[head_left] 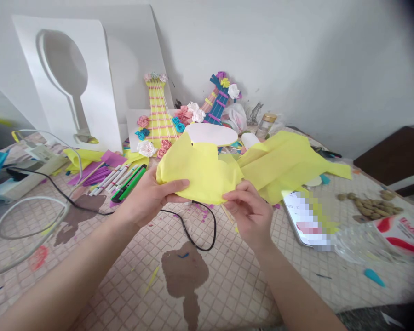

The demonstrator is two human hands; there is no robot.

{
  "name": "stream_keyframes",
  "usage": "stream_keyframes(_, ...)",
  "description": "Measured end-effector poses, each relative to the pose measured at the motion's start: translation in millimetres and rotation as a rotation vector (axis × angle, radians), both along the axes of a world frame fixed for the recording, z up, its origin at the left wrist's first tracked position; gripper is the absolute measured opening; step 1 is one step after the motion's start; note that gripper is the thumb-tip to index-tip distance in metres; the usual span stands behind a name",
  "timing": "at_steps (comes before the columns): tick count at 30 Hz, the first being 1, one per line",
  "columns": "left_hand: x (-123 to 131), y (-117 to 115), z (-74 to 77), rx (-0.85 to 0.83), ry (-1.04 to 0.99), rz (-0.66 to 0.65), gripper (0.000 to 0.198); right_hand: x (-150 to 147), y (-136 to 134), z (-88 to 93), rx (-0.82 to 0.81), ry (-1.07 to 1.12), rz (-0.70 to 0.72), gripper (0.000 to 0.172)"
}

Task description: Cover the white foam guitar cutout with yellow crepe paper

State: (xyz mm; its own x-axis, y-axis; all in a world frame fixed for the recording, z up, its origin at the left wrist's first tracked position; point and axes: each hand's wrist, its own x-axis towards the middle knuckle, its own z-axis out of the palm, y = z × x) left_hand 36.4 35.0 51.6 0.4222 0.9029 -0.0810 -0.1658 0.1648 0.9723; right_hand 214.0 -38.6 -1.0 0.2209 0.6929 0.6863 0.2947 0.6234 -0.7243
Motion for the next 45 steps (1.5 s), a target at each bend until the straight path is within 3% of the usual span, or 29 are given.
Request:
stream_keyframes(10, 0, 0, 0.4, 0.056, -0.011, -0.014, 0.049, 1, -3, 3.7, -0.086, 0.138, 0.172, 0.02)
stream_keyframes(16, 1, 0, -1.8, 0.1, -0.01, 0.044, 0.051, -3, 0, -0.6, -0.201, 0.526, 0.196, 0.012)
stream_keyframes(22, 3, 0, -3.4, 0.14, -0.006, 0.046, 0.049, -4, 3, -2.8, -0.351, 0.389, 0.353, 0.02)
stream_keyframes(29, 2, 1, -7.0, 0.149, 0.018, -0.007, 0.049, -3, 2, -5.0, -0.379, 0.408, 0.359, 0.014)
stream_keyframes(33, 1, 3, -11.4, 0.263, 0.053, 0.007, 0.05, -1, 6, -7.7, -0.406, 0.451, 0.398, 0.014)
stream_keyframes(41, -2, -2, -8.3, 0.667, 0.217, 0.148, 0.04, 6, 10, -11.6, -0.412, 0.405, 0.377, 0.012)
stream_keyframes(45, -2, -3, -6.9, 0.733, 0.239, 0.141, 0.038, 8, 10, -10.5, -0.359, 0.405, 0.419, 0.015)
